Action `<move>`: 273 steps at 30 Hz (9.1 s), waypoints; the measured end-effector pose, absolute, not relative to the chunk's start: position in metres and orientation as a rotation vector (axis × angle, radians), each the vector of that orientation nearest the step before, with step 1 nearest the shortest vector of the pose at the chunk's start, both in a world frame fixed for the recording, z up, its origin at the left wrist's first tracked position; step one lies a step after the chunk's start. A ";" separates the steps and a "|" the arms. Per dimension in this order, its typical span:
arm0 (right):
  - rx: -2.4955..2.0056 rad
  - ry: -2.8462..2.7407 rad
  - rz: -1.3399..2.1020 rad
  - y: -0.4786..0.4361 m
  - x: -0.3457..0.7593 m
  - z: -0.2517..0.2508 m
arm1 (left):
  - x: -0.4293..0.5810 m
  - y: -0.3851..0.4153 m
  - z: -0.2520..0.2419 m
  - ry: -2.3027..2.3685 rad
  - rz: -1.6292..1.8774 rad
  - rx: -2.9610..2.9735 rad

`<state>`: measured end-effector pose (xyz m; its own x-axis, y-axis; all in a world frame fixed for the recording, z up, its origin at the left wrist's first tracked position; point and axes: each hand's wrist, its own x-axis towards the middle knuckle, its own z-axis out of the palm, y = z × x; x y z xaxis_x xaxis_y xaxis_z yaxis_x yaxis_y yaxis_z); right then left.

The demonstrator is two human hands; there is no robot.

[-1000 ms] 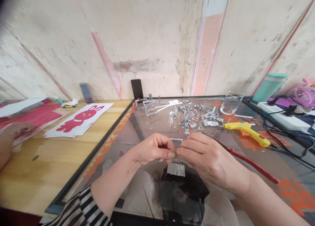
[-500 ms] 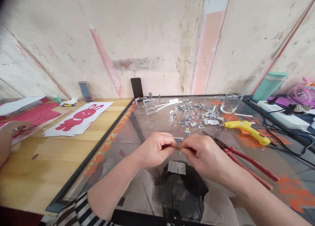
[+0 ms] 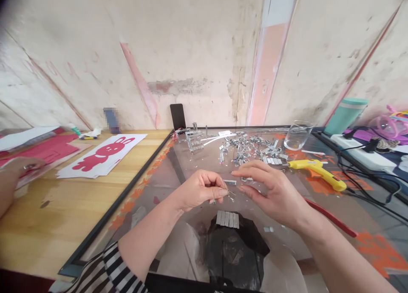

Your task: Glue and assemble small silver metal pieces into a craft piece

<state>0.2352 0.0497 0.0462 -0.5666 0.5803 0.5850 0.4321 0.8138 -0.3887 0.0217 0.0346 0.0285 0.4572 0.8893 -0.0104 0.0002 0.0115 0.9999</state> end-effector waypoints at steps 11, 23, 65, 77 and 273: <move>-0.433 -2.402 -0.356 0.047 0.238 0.043 | 0.023 0.035 0.026 0.737 0.800 1.120; -0.382 -2.402 -0.230 0.050 0.238 0.041 | 0.022 0.032 0.030 0.741 0.829 1.296; -1.155 -1.959 1.136 0.047 0.215 0.036 | 0.032 0.031 0.020 0.943 0.792 1.465; -1.069 -1.736 1.110 0.046 0.211 0.038 | 0.028 0.034 0.022 0.769 0.851 1.112; -1.123 -1.924 1.009 0.058 0.220 0.028 | 0.033 0.036 0.020 1.198 0.965 1.494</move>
